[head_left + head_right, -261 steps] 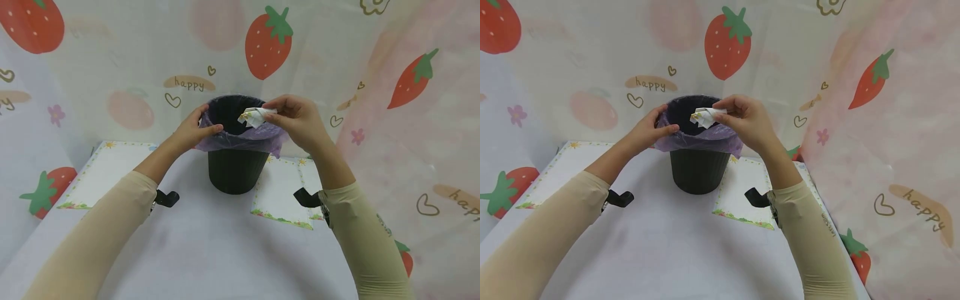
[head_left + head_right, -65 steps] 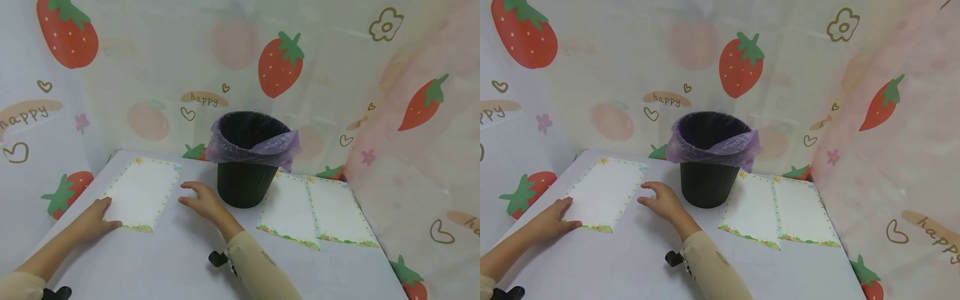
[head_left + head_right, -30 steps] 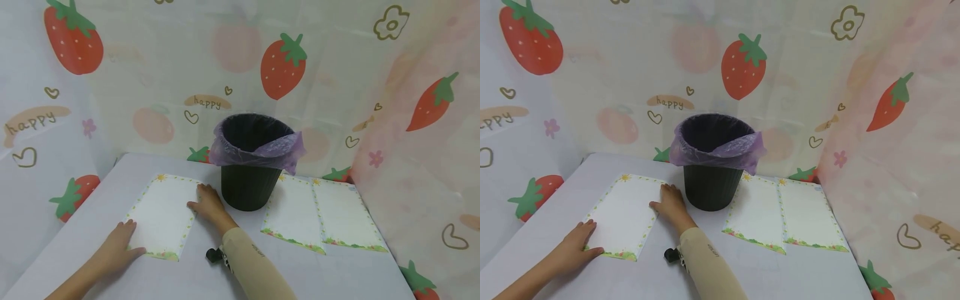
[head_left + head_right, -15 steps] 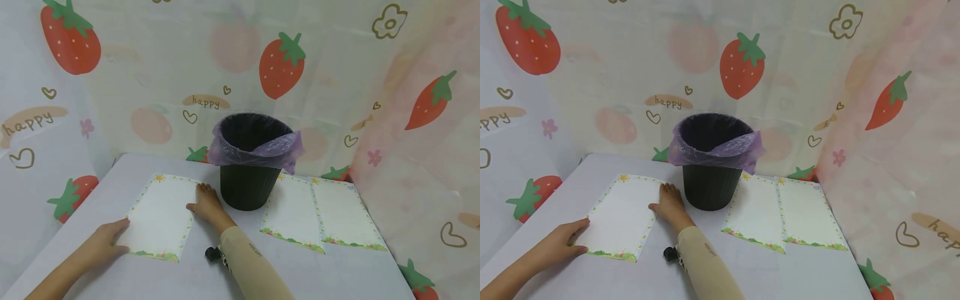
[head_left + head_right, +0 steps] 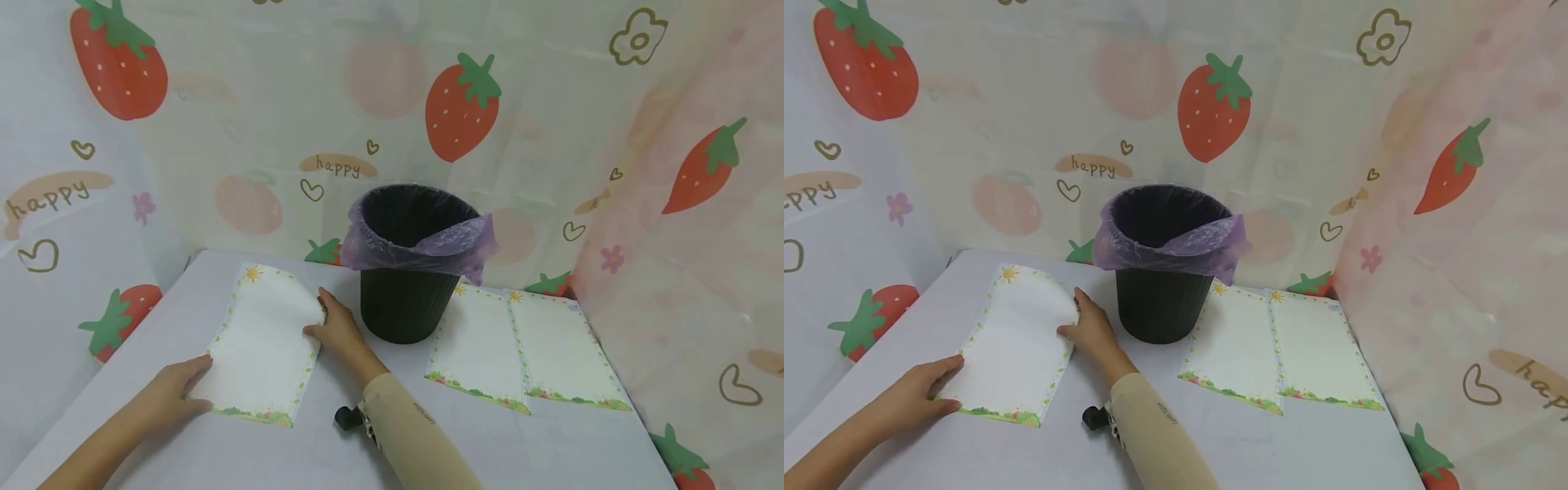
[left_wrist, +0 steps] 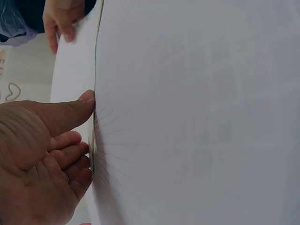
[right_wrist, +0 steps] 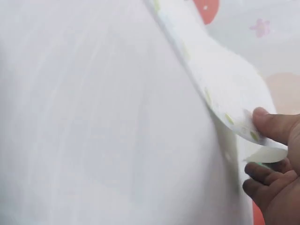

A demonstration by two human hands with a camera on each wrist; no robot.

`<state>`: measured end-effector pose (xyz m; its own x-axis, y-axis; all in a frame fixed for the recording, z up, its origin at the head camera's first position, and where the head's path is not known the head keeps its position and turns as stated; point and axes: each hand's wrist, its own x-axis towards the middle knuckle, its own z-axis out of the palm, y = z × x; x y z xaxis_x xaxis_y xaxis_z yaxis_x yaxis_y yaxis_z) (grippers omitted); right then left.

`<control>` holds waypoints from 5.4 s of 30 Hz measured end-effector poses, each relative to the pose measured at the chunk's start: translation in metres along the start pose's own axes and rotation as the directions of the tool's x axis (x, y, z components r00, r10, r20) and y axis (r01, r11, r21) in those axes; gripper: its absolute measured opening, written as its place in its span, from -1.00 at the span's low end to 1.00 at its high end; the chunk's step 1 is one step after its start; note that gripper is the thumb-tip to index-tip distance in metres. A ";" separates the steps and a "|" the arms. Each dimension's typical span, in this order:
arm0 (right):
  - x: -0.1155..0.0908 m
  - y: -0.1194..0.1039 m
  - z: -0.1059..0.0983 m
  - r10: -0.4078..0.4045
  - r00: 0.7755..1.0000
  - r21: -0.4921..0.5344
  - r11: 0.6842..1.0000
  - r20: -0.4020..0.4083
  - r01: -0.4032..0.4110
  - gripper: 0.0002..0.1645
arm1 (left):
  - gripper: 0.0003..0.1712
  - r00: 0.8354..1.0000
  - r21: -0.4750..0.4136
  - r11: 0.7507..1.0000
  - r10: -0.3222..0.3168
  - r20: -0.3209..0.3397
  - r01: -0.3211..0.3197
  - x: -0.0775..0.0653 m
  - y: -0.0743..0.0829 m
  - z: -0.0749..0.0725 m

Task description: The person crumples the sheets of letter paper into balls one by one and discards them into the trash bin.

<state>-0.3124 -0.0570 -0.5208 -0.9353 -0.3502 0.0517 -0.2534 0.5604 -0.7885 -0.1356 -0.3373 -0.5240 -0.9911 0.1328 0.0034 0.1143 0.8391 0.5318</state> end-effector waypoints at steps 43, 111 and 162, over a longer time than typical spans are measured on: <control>-0.045 -0.026 -0.002 0.101 0.978 0.444 0.896 -0.185 -0.009 -0.80 | 0.12 0.984 -0.112 0.977 -0.179 0.010 0.179 -0.004 0.005 -0.025; -0.177 0.001 -0.204 -0.170 0.921 0.451 0.831 -0.350 0.325 -0.72 | -0.04 0.982 -0.516 0.837 0.178 -0.055 -0.181 0.047 0.220 0.009; -0.190 -0.019 -0.200 -0.468 0.840 -0.024 0.876 -0.274 0.481 -0.28 | -0.37 0.987 -0.867 0.478 0.127 -0.095 -0.144 0.059 0.260 0.025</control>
<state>-0.1791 0.1487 -0.3929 -0.7346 -0.3514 0.5804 -0.6778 0.3404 -0.6517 -0.1623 -0.0979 -0.4063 -0.9706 0.1875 0.1508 0.1388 -0.0757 0.9874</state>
